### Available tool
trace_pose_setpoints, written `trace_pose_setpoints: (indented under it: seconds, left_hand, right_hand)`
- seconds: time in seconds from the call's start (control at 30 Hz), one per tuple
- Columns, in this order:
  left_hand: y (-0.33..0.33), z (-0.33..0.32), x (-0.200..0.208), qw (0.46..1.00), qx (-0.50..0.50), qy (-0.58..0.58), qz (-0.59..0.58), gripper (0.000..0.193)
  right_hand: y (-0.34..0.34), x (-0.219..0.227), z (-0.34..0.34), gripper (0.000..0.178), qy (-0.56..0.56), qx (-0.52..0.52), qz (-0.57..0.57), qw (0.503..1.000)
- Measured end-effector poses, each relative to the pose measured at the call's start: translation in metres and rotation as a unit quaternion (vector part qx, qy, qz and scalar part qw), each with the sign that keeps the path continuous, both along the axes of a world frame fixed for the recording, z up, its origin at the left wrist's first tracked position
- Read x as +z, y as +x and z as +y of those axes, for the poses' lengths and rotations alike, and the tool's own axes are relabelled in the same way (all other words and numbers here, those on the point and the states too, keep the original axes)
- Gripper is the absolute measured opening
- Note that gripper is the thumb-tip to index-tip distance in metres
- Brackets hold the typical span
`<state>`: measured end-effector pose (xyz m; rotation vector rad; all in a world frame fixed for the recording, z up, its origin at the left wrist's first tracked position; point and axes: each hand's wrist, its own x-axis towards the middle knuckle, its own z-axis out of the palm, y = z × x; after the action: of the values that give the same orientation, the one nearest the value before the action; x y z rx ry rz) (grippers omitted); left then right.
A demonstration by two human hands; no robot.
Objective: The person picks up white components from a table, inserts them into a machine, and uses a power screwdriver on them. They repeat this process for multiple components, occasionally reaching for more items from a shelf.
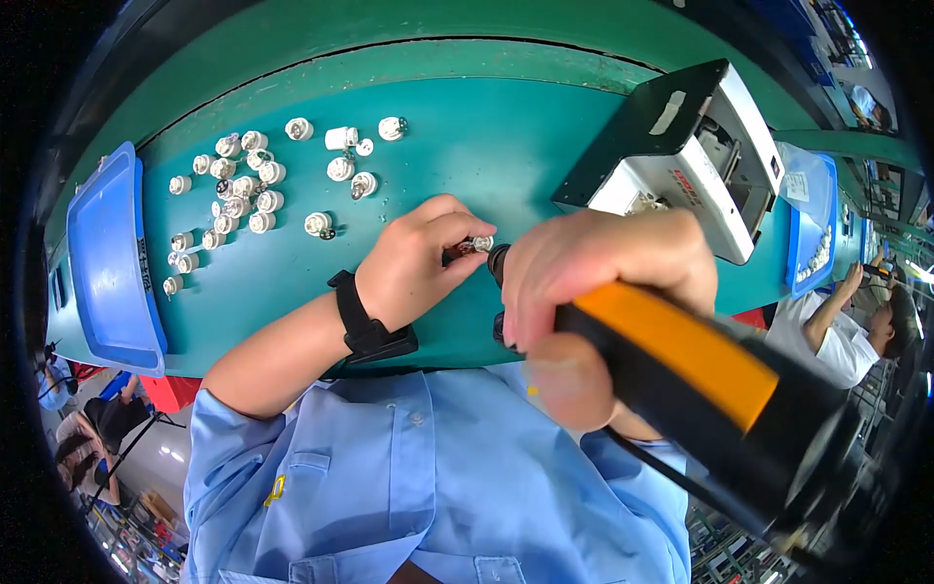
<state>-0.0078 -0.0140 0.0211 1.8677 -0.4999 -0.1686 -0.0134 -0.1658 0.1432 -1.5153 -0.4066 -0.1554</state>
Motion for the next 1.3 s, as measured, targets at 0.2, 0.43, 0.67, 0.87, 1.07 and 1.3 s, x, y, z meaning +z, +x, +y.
trace_pose_setpoints:
  seconds: [0.2,0.43,0.67,0.87,1.07,1.3]
  left_hand:
    - [-0.003,-0.001,0.005,1.0,0.011,0.02,-0.019,0.023]
    - [0.054,0.013,0.063,0.964,-0.005,0.25,-0.093,0.015]
    - [0.155,0.053,0.068,0.917,0.091,0.324,-0.216,0.035]
    - [0.093,0.047,0.065,0.896,-0.023,0.41,-0.165,0.023]
    - [0.043,0.008,0.059,0.94,-0.101,0.293,-0.142,0.015]
    - [0.015,-0.003,0.042,0.944,-0.2,0.205,-0.162,0.016]
  right_hand:
    - [0.008,0.001,0.004,0.04,-0.022,0.051,-0.035,0.998]
    - [-0.008,0.039,-0.047,0.042,0.24,-0.012,-0.183,0.953]
    - [-0.022,0.035,-0.083,0.039,0.173,-0.072,-0.207,0.96]
    - [-0.038,0.041,-0.106,0.044,0.147,-0.123,-0.208,0.959]
    - [-0.033,0.031,-0.113,0.047,0.121,-0.111,-0.206,0.965]
    - [-0.022,0.027,-0.114,0.046,0.083,-0.142,-0.166,0.972]
